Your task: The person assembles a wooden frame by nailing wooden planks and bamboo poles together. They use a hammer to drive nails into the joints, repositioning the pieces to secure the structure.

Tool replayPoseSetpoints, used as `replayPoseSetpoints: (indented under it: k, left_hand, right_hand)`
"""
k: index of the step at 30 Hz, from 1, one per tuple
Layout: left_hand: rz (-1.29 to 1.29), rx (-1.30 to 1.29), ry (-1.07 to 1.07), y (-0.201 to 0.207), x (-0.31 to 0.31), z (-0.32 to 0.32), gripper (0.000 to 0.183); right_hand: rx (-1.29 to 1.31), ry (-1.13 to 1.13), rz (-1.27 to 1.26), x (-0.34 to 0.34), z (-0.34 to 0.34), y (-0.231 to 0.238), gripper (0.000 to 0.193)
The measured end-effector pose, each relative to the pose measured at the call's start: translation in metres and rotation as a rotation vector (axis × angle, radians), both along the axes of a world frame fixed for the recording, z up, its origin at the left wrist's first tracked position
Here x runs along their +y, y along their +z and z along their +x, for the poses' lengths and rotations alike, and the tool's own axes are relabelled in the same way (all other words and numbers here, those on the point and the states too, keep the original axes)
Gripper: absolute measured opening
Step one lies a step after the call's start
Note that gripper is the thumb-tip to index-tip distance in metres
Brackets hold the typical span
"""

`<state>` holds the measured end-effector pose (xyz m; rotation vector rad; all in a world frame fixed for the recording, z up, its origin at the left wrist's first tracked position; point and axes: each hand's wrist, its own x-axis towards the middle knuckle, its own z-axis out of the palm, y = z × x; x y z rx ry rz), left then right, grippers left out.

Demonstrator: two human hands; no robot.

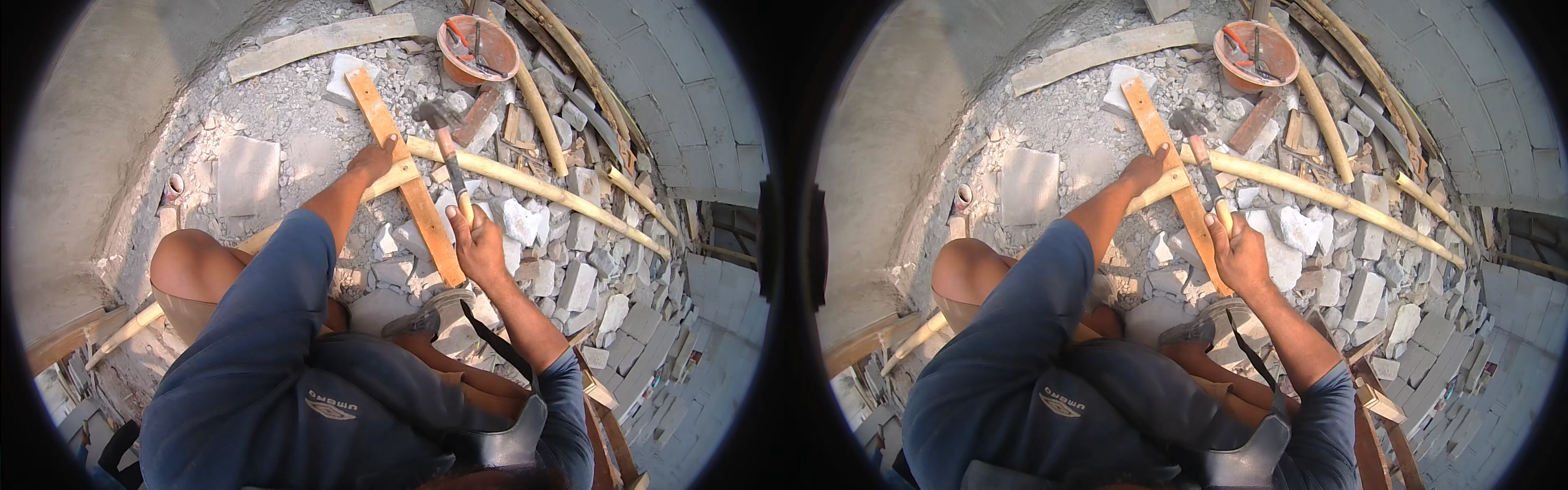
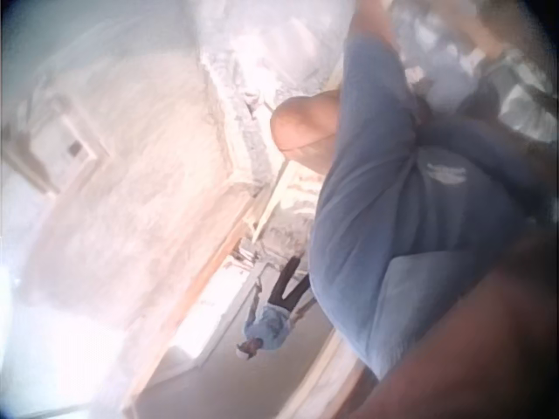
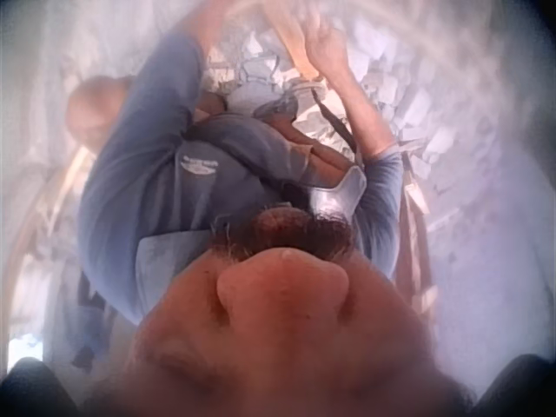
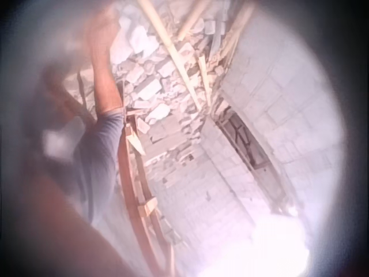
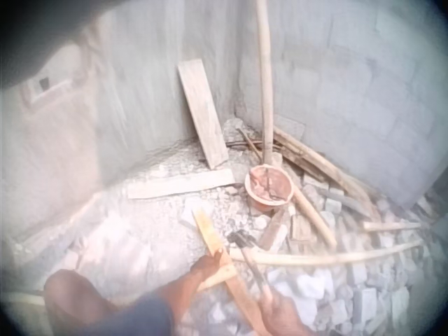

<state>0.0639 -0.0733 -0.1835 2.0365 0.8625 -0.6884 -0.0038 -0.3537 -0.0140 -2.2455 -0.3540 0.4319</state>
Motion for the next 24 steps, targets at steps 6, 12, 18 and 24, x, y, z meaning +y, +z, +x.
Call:
replayPoseSetpoints:
  k: [6, 12, 18, 24]
  left_hand:
    - [-0.024, -0.065, 0.087, -0.015, 0.006, -0.002, 0.103]
    - [0.023, -0.003, 0.016, 0.005, 0.003, 0.005, 0.097]
    - [-0.022, -0.046, 0.11, -0.011, 0.004, -0.004, 0.102]
    - [-0.002, -0.017, 0.032, 0.003, 0.003, 0.005, 0.097]
  right_hand:
    - [-0.311, -0.059, 0.926, -0.007, -0.008, 0.011, 0.038]
    - [-0.015, -0.053, 0.009, -0.007, 0.009, -0.041, 0.043]
    - [-0.325, -0.122, 0.86, -0.005, -0.004, 0.017, 0.042]
    - [-0.02, -0.038, -0.09, -0.009, 0.008, -0.053, 0.035]
